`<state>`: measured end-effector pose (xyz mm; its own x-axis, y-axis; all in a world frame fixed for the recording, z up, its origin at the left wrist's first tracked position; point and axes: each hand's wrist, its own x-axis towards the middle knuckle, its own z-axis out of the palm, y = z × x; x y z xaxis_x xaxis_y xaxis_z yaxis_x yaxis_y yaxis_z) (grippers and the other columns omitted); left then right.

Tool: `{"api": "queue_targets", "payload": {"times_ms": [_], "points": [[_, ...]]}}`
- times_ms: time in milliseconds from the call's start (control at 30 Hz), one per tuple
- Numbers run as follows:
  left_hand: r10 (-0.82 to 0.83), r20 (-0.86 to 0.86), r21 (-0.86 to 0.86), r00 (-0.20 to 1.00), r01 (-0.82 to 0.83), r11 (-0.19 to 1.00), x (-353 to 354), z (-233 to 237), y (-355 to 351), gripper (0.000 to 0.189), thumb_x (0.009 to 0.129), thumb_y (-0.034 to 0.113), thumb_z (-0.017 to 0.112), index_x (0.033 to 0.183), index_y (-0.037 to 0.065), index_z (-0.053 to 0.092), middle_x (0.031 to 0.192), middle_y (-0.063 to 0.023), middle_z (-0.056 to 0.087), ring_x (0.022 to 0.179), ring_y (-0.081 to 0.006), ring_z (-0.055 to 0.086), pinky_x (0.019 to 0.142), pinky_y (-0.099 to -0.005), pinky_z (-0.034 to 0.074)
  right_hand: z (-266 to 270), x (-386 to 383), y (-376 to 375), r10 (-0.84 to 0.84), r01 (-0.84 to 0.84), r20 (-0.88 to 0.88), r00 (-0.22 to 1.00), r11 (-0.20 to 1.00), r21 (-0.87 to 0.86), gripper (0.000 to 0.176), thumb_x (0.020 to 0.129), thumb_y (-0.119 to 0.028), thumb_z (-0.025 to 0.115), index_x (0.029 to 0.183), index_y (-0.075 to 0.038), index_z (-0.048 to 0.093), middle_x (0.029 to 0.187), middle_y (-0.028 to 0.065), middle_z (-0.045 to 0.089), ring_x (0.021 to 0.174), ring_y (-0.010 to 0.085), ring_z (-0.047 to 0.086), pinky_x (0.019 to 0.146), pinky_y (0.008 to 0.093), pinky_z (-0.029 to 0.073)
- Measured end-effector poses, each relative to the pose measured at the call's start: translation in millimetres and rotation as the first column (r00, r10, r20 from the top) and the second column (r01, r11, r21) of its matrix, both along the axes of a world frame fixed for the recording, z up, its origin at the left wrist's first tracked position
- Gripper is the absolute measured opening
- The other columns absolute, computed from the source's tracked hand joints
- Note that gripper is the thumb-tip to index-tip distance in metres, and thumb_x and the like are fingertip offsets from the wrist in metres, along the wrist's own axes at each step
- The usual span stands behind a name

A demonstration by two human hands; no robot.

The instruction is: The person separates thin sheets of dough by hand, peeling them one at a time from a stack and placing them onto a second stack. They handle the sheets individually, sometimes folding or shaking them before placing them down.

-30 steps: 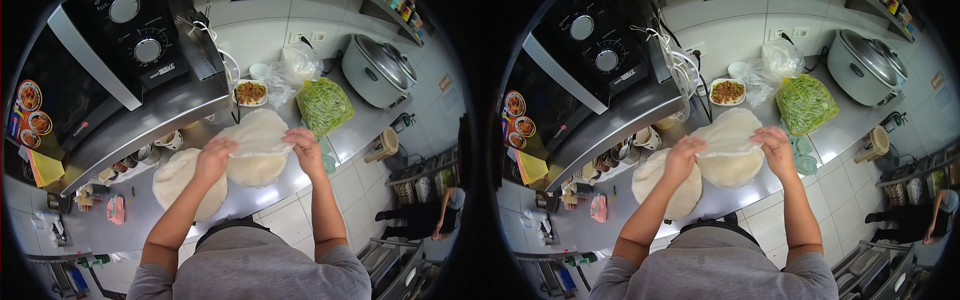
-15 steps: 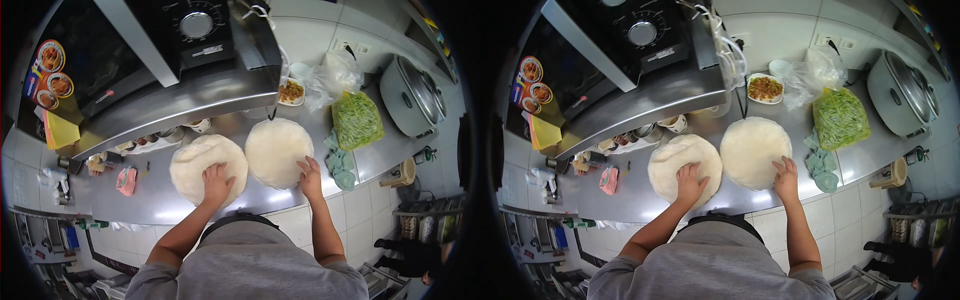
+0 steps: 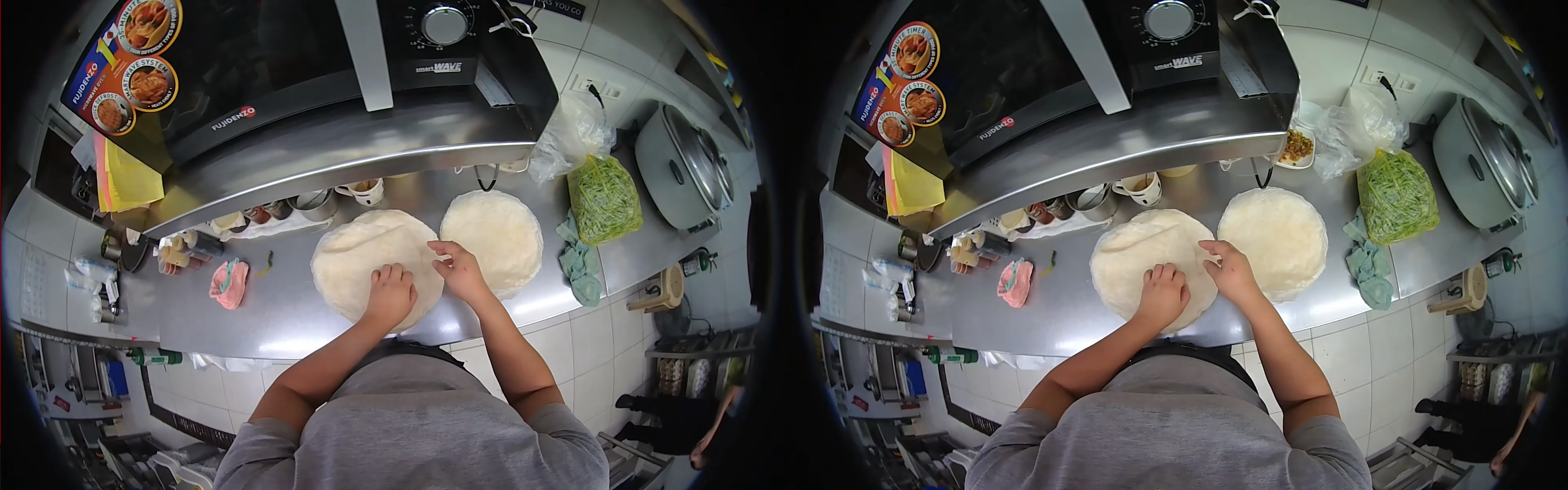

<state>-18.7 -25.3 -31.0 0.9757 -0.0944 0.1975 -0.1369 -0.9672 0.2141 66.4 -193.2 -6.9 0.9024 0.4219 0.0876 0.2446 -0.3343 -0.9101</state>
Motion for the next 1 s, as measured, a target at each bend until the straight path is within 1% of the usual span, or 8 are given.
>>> {"api": "queue_targets", "payload": {"times_ms": [467, 567, 633, 667, 733, 833, 967, 1000], "points": [[-0.251, -0.11, -0.012, 0.962, 0.251, 0.968, 24, -8, 14, 0.021, 0.081, 0.022, 0.059, 0.089, 0.002, 0.058, 0.1, -0.0141, 0.055, 0.099, -0.0302, 0.052, 0.084, -0.0465, 0.039, 3, -55, 13, -0.223, 0.267, -0.314, 0.923, 0.958, 0.106, 0.028, 0.085, 0.003, 0.057, 0.112, -0.002, 0.062, 0.101, 0.005, 0.065, 0.091, 0.013, 0.058, 0.082, 0.0268, 0.047], [-0.256, -0.176, -0.28, 0.951, 0.201, 0.939, 14, 28, 28, 0.018, 0.085, 0.02, 0.055, 0.088, 0.003, 0.058, 0.1, -0.0128, 0.055, 0.099, -0.0261, 0.054, 0.086, -0.0406, 0.042, 8, -66, 3, -0.256, 0.355, -0.422, 0.87, 0.918, 0.175, 0.034, 0.082, -0.001, 0.062, 0.117, -0.001, 0.059, 0.105, 0.0064, 0.064, 0.096, 0.0161, 0.059, 0.086, 0.0289, 0.047], [-0.478, -0.063, -0.945, 0.876, 0.102, 0.312, 3, 60, 41, 0.014, 0.088, 0.016, 0.049, 0.09, 0.004, 0.057, 0.1, -0.0085, 0.056, 0.096, -0.0201, 0.054, 0.086, -0.0341, 0.044, 17, -75, 6, -0.342, 0.428, -0.358, 0.869, 0.882, 0.198, 0.04, 0.081, -0.004, 0.065, 0.12, 0.0, 0.056, 0.108, 0.0074, 0.064, 0.099, 0.0177, 0.059, 0.088, 0.0301, 0.046], [-0.485, -0.063, -0.946, 0.872, 0.103, 0.308, -6, 91, 47, 0.014, 0.088, 0.016, 0.049, 0.09, 0.004, 0.057, 0.1, -0.0085, 0.056, 0.096, -0.0201, 0.054, 0.086, -0.0341, 0.044, 23, -79, 8, -0.416, 0.486, -0.296, 0.86, 0.843, 0.228, 0.046, 0.08, -0.006, 0.068, 0.123, 0.001, 0.054, 0.11, 0.0083, 0.064, 0.103, 0.0193, 0.06, 0.09, 0.0313, 0.046], [-0.569, -0.196, -0.834, 0.799, -0.441, -0.332, -20, 147, 60, 0.016, 0.09, 0.018, 0.046, 0.093, 0.005, 0.056, 0.095, -0.005, 0.057, 0.089, -0.0167, 0.056, 0.083, -0.0302, 0.044, 34, -81, 6, -0.303, 0.47, -0.437, 0.847, 0.81, 0.351, 0.051, 0.078, -0.008, 0.07, 0.125, 0.002, 0.051, 0.112, 0.0092, 0.063, 0.105, 0.021, 0.059, 0.092, 0.0326, 0.046], [-0.58, -0.138, -0.786, 0.803, -0.445, -0.429, -13, 115, 88, 0.018, 0.089, 0.021, 0.048, 0.098, 0.006, 0.055, 0.099, -0.0032, 0.06, 0.092, -0.0153, 0.057, 0.085, -0.0313, 0.045, 67, -72, 11, -0.064, 0.443, -0.622, 0.781, 0.758, 0.478, 0.059, 0.075, -0.007, 0.073, 0.127, 0.003, 0.049, 0.113, 0.0113, 0.063, 0.106, 0.0235, 0.06, 0.093, 0.035, 0.046], [-0.358, -0.307, -0.685, 0.882, -0.466, -0.56, -6, 63, 114, 0.024, 0.089, 0.022, 0.048, 0.107, 0.006, 0.055, 0.107, -0.0049, 0.062, 0.101, -0.0164, 0.059, 0.092, -0.0316, 0.045, 65, -34, 36, -0.255, 0.449, -0.503, 0.826, 0.836, 0.314, 0.056, 0.074, -0.007, 0.075, 0.124, 0.002, 0.052, 0.112, 0.0126, 0.063, 0.101, 0.0249, 0.061, 0.091, 0.0358, 0.048], [-0.351, -0.358, -0.678, 0.865, -0.499, -0.539, -4, 39, 123, 0.029, 0.092, 0.027, 0.048, 0.11, 0.005, 0.055, 0.111, -0.0071, 0.061, 0.103, -0.0184, 0.059, 0.093, -0.0343, 0.045, 52, -24, 43, -0.483, 0.484, 0.033, 0.875, 0.875, -0.003, 0.055, 0.073, -0.009, 0.075, 0.123, 0.001, 0.053, 0.11, 0.0128, 0.063, 0.099, 0.0258, 0.061, 0.088, 0.0358, 0.049]]}}
